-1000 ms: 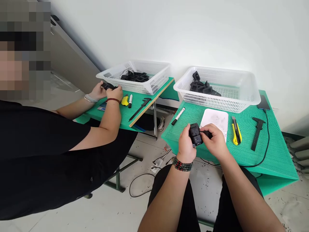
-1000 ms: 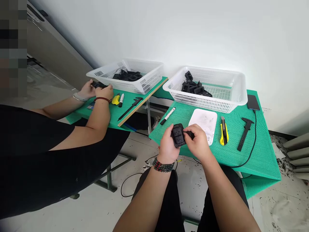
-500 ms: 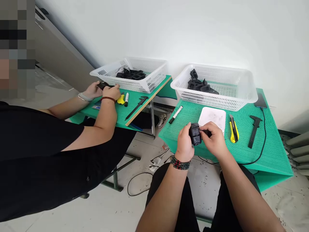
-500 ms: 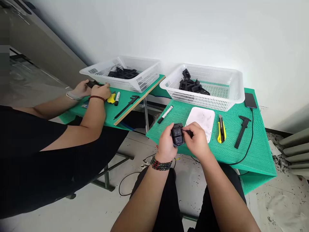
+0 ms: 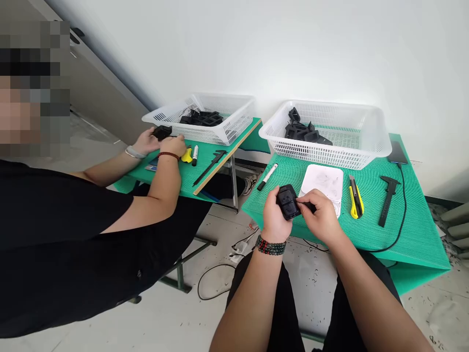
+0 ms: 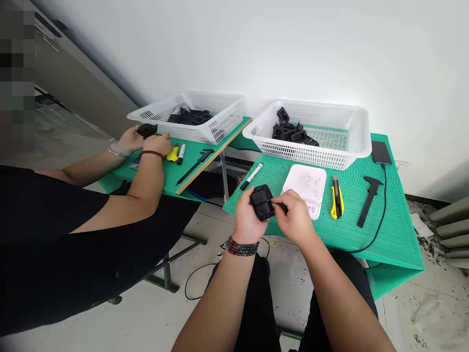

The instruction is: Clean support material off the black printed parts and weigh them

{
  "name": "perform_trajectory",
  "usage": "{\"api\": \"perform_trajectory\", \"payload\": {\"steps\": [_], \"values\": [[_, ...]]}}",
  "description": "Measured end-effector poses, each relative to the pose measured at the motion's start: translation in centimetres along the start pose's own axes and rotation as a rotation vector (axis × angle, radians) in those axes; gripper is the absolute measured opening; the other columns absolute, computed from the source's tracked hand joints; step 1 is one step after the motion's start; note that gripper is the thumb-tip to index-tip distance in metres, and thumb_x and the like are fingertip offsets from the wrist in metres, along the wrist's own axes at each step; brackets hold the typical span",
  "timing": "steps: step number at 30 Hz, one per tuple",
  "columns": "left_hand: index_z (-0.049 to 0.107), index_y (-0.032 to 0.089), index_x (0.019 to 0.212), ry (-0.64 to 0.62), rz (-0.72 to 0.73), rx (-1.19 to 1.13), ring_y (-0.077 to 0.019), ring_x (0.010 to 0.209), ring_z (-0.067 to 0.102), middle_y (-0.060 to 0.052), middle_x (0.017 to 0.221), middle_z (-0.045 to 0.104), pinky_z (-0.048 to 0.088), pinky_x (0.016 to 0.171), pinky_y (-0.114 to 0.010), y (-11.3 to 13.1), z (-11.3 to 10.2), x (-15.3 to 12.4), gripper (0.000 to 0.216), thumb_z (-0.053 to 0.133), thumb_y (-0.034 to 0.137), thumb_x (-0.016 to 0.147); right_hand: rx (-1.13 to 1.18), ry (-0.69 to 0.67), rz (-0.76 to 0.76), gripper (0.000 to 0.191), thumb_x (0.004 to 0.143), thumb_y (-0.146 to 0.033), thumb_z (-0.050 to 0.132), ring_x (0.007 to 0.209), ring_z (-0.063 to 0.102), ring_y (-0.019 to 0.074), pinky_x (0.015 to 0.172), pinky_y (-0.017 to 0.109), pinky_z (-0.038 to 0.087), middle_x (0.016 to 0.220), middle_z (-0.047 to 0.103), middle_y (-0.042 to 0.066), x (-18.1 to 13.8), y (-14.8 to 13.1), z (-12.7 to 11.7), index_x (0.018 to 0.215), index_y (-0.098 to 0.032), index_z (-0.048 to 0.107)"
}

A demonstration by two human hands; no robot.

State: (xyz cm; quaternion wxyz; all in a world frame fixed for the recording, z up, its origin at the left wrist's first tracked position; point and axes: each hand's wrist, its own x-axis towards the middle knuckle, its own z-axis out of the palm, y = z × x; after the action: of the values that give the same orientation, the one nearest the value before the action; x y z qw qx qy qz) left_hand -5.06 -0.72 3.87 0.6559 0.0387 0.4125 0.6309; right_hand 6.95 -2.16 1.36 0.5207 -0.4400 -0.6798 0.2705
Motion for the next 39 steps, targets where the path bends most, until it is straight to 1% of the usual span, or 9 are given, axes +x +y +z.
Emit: {"api": "perform_trajectory", "payload": {"steps": [10,14,17,20,24,27,33,37,39], "values": [[0.068,0.016,0.077,-0.115,0.030,0.091,-0.0124,0.062,0.059,0.002,0.068,0.061,0.046,0.061,-0.026,-2.0,0.0,-0.4,0.020,0.073,0.036,0.076,-0.034,0.096,0.011,0.015,0.087,-0.019,0.059,0.081,0.064,0.0214,0.071,0.035,0.052,0.086,0.067,0.005,0.0,0.0,-1.3,0.090,-0.024,0.072],[0.068,0.016,0.076,-0.092,0.085,0.083,-0.0121,0.062,0.061,0.001,0.069,0.064,0.047,0.063,-0.026,-2.6,0.4,-0.4,0.020,0.074,0.035,0.076,-0.049,0.101,0.047,0.012,0.084,-0.019,0.060,0.079,0.064,0.0218,0.070,0.035,0.052,0.084,0.069,0.005,0.1,0.4,-1.9,0.086,-0.023,0.071],[0.066,0.017,0.074,-0.100,0.079,0.087,-0.0127,0.057,0.059,0.002,0.064,0.061,0.046,0.058,-0.026,-2.8,1.1,-1.0,0.022,0.073,0.037,0.077,-0.101,0.247,0.084,0.011,0.082,-0.019,0.060,0.081,0.065,0.0238,0.073,0.038,0.053,0.082,0.069,0.007,0.5,1.1,-2.6,0.081,-0.022,0.071],[0.065,0.018,0.073,-0.125,0.064,0.102,-0.0132,0.053,0.057,0.003,0.060,0.059,0.044,0.055,-0.027,-2.9,1.9,-1.7,0.023,0.072,0.039,0.077,0.056,0.374,0.195,0.008,0.081,-0.026,0.064,0.075,0.065,0.0233,0.068,0.037,0.053,0.080,0.071,0.007,0.8,1.4,-3.6,0.081,-0.021,0.071],[0.063,0.018,0.071,-0.092,0.134,0.088,-0.0123,0.058,0.059,0.003,0.063,0.061,0.047,0.060,-0.025,-3.7,2.8,-1.7,0.021,0.071,0.036,0.076,0.271,0.231,0.225,0.011,0.078,-0.031,0.069,0.067,0.064,0.0201,0.060,0.033,0.051,0.077,0.072,0.004,0.5,0.9,-4.6,0.084,-0.021,0.071],[0.065,0.018,0.074,-0.100,0.185,0.098,-0.0129,0.065,0.062,0.002,0.068,0.064,0.049,0.066,-0.026,-4.9,3.2,-1.3,0.021,0.070,0.038,0.077,0.203,0.184,0.152,0.004,0.079,-0.025,0.066,0.073,0.065,0.0208,0.065,0.033,0.052,0.078,0.071,0.004,0.2,0.7,-5.1,0.080,-0.022,0.069],[0.066,0.018,0.075,-0.109,0.260,0.161,-0.0118,0.067,0.061,0.003,0.070,0.063,0.048,0.067,-0.025,-6.7,3.9,-0.8,0.022,0.071,0.039,0.078,0.006,0.216,0.076,0.010,0.085,-0.017,0.058,0.079,0.064,0.0235,0.070,0.036,0.051,0.081,0.067,0.007,0.0,1.1,-5.8,0.079,-0.022,0.066],[0.065,0.018,0.072,-0.165,0.226,0.228,-0.0120,0.065,0.060,0.003,0.069,0.063,0.046,0.064,-0.025,-6.8,4.4,-1.3,0.025,0.073,0.040,0.075,-0.124,0.349,0.078,0.015,0.085,-0.014,0.054,0.084,0.064,0.0247,0.074,0.037,0.051,0.083,0.067,0.009,0.1,1.5,-5.8,0.082,-0.021,0.066],[0.064,0.018,0.071,-0.204,0.197,0.243,-0.0122,0.060,0.059,0.003,0.065,0.062,0.044,0.059,-0.025,-6.5,4.7,-1.6,0.027,0.075,0.043,0.073,-0.093,0.445,0.139,0.012,0.085,-0.017,0.056,0.083,0.065,0.0245,0.075,0.038,0.052,0.084,0.068,0.009,0.3,1.9,-6.0,0.082,-0.020,0.067]]}}
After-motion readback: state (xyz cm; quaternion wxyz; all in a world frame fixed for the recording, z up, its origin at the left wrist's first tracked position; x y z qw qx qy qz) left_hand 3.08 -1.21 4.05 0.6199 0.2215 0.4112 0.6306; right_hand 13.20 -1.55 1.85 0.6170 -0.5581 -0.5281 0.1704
